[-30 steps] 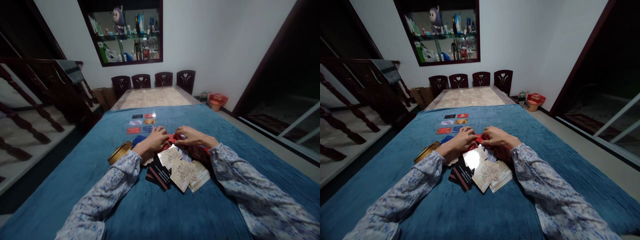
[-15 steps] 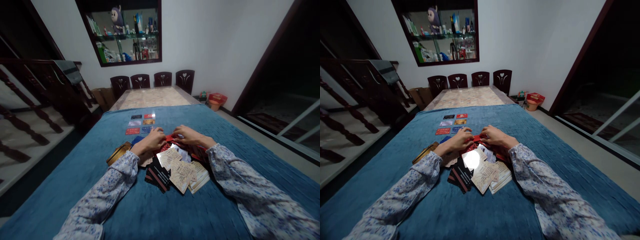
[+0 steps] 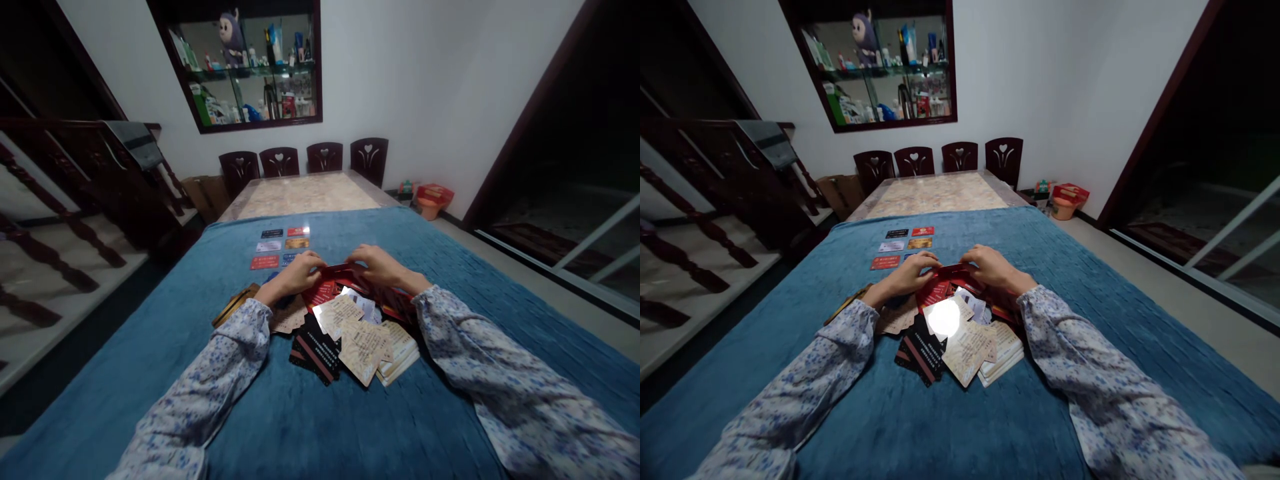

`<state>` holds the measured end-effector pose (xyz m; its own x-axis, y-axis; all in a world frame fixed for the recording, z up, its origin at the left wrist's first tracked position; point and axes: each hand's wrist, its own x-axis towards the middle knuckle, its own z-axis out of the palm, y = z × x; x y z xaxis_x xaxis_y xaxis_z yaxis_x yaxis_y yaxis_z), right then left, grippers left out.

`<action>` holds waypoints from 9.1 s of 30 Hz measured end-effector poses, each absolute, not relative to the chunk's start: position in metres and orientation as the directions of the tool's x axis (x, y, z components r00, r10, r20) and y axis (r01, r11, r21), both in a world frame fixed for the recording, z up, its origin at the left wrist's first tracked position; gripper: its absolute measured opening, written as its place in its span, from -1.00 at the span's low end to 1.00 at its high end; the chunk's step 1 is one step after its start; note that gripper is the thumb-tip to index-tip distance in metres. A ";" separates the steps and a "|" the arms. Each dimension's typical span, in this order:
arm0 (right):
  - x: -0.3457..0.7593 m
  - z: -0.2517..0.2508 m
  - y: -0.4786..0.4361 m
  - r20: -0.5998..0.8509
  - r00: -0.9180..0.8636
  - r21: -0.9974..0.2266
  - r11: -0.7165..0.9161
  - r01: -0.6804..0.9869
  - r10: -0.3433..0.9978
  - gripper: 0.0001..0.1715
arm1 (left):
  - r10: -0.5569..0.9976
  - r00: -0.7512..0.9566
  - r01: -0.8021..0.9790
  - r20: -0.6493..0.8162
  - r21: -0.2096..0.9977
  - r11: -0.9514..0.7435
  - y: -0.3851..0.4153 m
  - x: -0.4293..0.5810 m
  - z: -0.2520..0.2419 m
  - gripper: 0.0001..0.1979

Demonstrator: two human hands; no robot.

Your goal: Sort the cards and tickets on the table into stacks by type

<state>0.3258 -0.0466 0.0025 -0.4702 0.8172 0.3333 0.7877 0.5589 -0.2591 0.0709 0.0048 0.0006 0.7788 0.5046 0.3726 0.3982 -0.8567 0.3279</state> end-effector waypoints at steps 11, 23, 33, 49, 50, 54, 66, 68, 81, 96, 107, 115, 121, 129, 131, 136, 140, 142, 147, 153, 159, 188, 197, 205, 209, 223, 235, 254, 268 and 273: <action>0.321 -0.003 -0.047 0.352 -0.324 -0.304 0.435 0.848 0.878 -0.73 | 0.617 0.658 0.464 0.432 0.412 -0.784 0.007 0.073 -0.008 -0.67; 0.308 -0.001 -0.058 0.411 -0.314 -0.149 0.403 0.903 0.856 -0.64 | 0.669 0.585 0.526 0.459 0.412 -0.744 0.008 0.074 -0.013 -0.58; 0.310 -0.011 -0.052 0.467 -0.433 -0.011 0.495 0.869 0.771 -0.51 | 0.683 0.534 0.554 0.498 0.403 -0.728 0.008 0.074 -0.012 -0.66; 0.309 -0.009 -0.056 0.487 -0.470 0.111 0.482 0.869 0.736 -0.48 | 0.706 0.497 0.567 0.504 0.428 -0.704 0.005 0.078 -0.012 -0.72; 0.308 -0.009 -0.056 0.490 -0.472 0.110 0.486 0.867 0.733 -0.45 | 0.710 0.491 0.568 0.504 0.432 -0.700 0.005 0.078 -0.012 -0.73; 0.308 -0.009 -0.056 0.497 -0.477 0.118 0.488 0.865 0.725 -0.44 | 0.715 0.478 0.565 0.510 0.444 -0.695 0.005 0.078 -0.011 -0.74; 0.310 -0.010 -0.055 0.591 -0.460 0.104 0.503 0.858 0.663 -0.45 | 0.658 0.527 0.547 0.539 0.378 -0.747 0.003 0.076 -0.011 -0.63; 0.311 -0.007 -0.056 0.591 -0.462 0.103 0.506 0.856 0.661 -0.44 | 0.627 0.570 0.549 0.532 0.322 -0.772 0.000 0.074 -0.007 -0.58; 0.314 0.012 -0.036 0.472 -0.534 0.116 0.551 0.827 0.701 -0.43 | 0.531 0.714 0.578 0.455 0.043 -0.815 0.009 0.062 0.014 -0.42; 0.290 0.025 0.030 0.394 -0.591 0.001 0.643 0.766 0.704 -0.64 | 0.677 0.704 0.707 0.212 -0.119 -0.697 0.044 0.043 0.041 -0.51; 0.272 0.024 0.085 0.252 -0.546 -0.081 0.580 0.811 0.799 -0.83 | 0.752 0.641 0.767 0.151 -0.107 -0.633 0.096 0.043 0.038 -0.61; 0.262 0.021 0.127 0.181 -0.509 -0.056 0.525 0.849 0.842 -0.80 | 0.791 0.605 0.795 0.091 -0.108 -0.596 0.138 0.043 0.034 -0.62; 0.258 0.014 0.154 0.144 -0.495 -0.050 0.506 0.861 0.857 -0.74 | 0.819 0.573 0.818 0.037 -0.094 -0.568 0.162 0.045 0.029 -0.57; 0.252 0.006 0.176 0.080 -0.442 -0.039 0.446 0.894 0.893 -0.66 | 0.834 0.552 0.830 -0.013 -0.091 -0.551 0.189 0.048 0.019 -0.56; 0.251 0.003 0.181 0.077 -0.434 -0.040 0.438 0.898 0.898 -0.65 | 0.838 0.545 0.833 -0.025 -0.097 -0.544 0.194 0.049 0.018 -0.58; 0.250 -0.003 0.193 0.071 -0.434 -0.045 0.437 0.898 0.898 -0.66 | 0.848 0.528 0.843 -0.047 -0.090 -0.530 0.202 0.052 0.017 -0.62; 0.248 -0.006 0.199 0.059 -0.436 -0.043 0.438 0.898 0.898 -0.64 | 0.859 0.508 0.852 -0.073 -0.103 -0.513 0.209 0.052 0.016 -0.66; 0.247 -0.006 0.200 0.056 -0.437 -0.045 0.439 0.897 0.898 -0.65 | 0.857 0.508 0.851 -0.086 -0.108 -0.515 0.212 0.052 0.015 -0.68; 0.247 -0.007 0.200 0.054 -0.435 -0.057 0.438 0.897 0.899 -0.69 | 0.858 0.502 0.853 -0.108 -0.105 -0.511 0.216 0.053 0.015 -0.70; 0.247 -0.005 0.198 0.039 -0.421 -0.077 0.422 0.903 0.906 -0.68 | 0.856 0.502 0.852 -0.124 -0.103 -0.514 0.216 0.055 0.017 -0.71; 0.244 0.000 0.191 0.032 -0.413 -0.102 0.414 0.904 0.910 -0.71 | 0.865 0.487 0.862 -0.118 -0.096 -0.498 0.214 0.056 0.017 -0.70; 0.256 0.022 0.171 0.054 -0.442 -0.048 0.445 0.894 0.895 -0.53 | 0.879 0.477 0.876 -0.004 -0.083 -0.475 0.194 0.056 0.017 -0.55; 0.267 0.032 0.135 0.072 -0.440 -0.081 0.445 0.892 0.895 -0.60 | 0.823 0.561 0.828 0.085 -0.054 -0.558 0.148 0.062 0.029 -0.52; 0.285 0.034 0.095 0.093 -0.446 -0.094 0.454 0.886 0.890 -0.64 | 0.768 0.631 0.774 0.109 -0.017 -0.633 0.102 0.077 0.030 -0.47; 0.296 0.036 0.074 0.099 -0.451 -0.079 0.459 0.885 0.887 -0.65 | 0.740 0.659 0.746 0.131 0.005 -0.666 0.076 0.086 0.026 -0.50; 0.337 0.028 0.007 0.110 -0.443 -0.118 0.454 0.883 0.890 -0.72 | 0.445 0.889 0.415 0.106 0.223 -0.882 0.001 0.117 0.018 -0.74; 0.350 0.014 -0.015 0.100 -0.454 -0.130 0.464 0.876 0.885 -0.74 | 0.477 0.879 0.472 -0.004 0.149 -0.869 -0.008 0.136 0.013 -0.77; 0.363 0.016 -0.037 -0.053 -0.491 -0.199 0.472 0.859 0.870 -0.65 | 0.561 0.827 0.556 -0.028 0.185 -0.810 -0.006 0.137 0.015 -0.81; 0.354 0.029 -0.045 -0.104 -0.472 -0.140 0.457 0.879 0.876 -0.77 | 0.516 0.856 0.507 0.025 0.157 -0.848 -0.002 0.136 0.010 -0.76; 0.354 0.032 -0.047 -0.105 -0.460 -0.166 0.441 0.882 0.882 -0.76 | 0.531 0.847 0.526 0.001 0.135 -0.840 -0.007 0.138 0.016 -0.75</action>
